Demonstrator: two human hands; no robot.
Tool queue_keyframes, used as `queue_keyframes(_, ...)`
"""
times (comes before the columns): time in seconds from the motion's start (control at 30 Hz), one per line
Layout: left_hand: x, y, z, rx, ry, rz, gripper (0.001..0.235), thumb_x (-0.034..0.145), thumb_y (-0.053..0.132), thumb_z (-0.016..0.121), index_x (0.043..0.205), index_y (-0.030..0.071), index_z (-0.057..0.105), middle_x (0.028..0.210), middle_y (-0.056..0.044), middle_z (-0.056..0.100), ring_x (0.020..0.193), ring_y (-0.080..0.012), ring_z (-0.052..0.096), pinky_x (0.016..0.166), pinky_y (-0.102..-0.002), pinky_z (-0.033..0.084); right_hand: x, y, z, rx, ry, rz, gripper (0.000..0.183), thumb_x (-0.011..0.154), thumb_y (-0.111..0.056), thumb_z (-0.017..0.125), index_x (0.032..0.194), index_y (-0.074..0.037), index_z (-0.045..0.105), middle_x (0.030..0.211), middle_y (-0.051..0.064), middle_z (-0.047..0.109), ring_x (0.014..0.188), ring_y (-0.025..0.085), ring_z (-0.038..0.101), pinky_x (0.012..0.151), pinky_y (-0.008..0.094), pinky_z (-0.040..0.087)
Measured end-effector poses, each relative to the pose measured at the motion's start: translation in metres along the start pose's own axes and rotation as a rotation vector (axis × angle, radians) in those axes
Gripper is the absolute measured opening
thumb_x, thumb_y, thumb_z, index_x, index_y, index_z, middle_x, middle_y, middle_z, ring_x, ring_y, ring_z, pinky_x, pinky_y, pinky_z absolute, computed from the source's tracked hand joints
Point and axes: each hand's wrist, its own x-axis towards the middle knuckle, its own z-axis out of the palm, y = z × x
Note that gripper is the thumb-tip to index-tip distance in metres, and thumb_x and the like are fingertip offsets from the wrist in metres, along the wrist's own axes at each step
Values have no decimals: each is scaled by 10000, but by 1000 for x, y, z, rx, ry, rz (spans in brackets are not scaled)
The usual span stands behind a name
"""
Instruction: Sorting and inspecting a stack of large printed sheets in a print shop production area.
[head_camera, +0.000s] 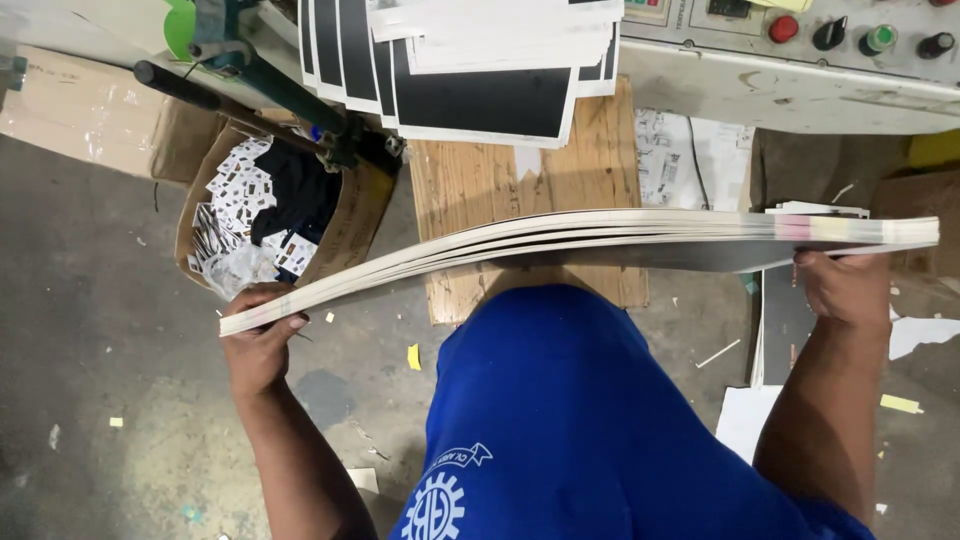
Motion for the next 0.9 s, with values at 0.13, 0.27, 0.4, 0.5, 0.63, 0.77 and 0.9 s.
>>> queue_keyframes(0.13,0,1,2,26,24,-3,406,713,-108,764,1066,18,608,1144,-149,684,907,-209,651,812,-289,557,3,4,-2,62,-42,-29,323,927,-34,744,1204,-106,596,1076,-14,674,886,53,642,861,168,528)
queue_keyframes(0.27,-2,-2,0,-19,16,9,441,729,-126,756,1095,43,577,1169,-148,668,947,-211,650,835,-292,568,1,-5,8,40,14,17,364,893,-135,811,1183,-106,592,1089,-21,667,936,68,642,920,178,518)
queue_keyframes(0.4,-1,2,3,12,26,-1,437,725,-108,766,1093,41,585,1180,-141,683,984,-209,653,883,-294,556,3,-2,7,88,18,5,437,890,-100,800,1269,-87,582,1152,-3,678,981,76,654,981,192,527)
queue_keyframes(0.5,0,2,5,-10,40,-9,432,737,-95,779,1097,44,585,1170,-131,689,985,-199,657,895,-287,557,5,1,6,115,2,-6,432,877,-44,784,1262,-95,594,1155,-3,691,984,79,672,986,190,543)
queue_keyframes(0.63,0,-5,1,-25,42,-3,442,747,-126,739,1117,45,567,1176,-134,685,982,-198,659,892,-285,563,6,-1,6,108,-24,-16,425,877,-9,756,1264,-92,603,1184,16,696,1011,97,681,1002,219,552)
queue_keyframes(0.77,6,-5,6,-35,13,9,439,753,-107,745,1127,39,568,1176,-131,684,985,-196,658,894,-283,561,8,-6,12,88,40,-42,443,873,-4,753,1277,-89,594,1192,19,691,1021,103,679,1006,222,551)
queue_keyframes(0.9,8,-3,6,-28,21,38,437,766,-64,757,1150,25,570,1178,-125,680,989,-191,653,901,-277,557,7,0,6,71,114,-77,484,863,8,745,1307,-83,574,1209,26,682,1044,116,675,1015,229,550)
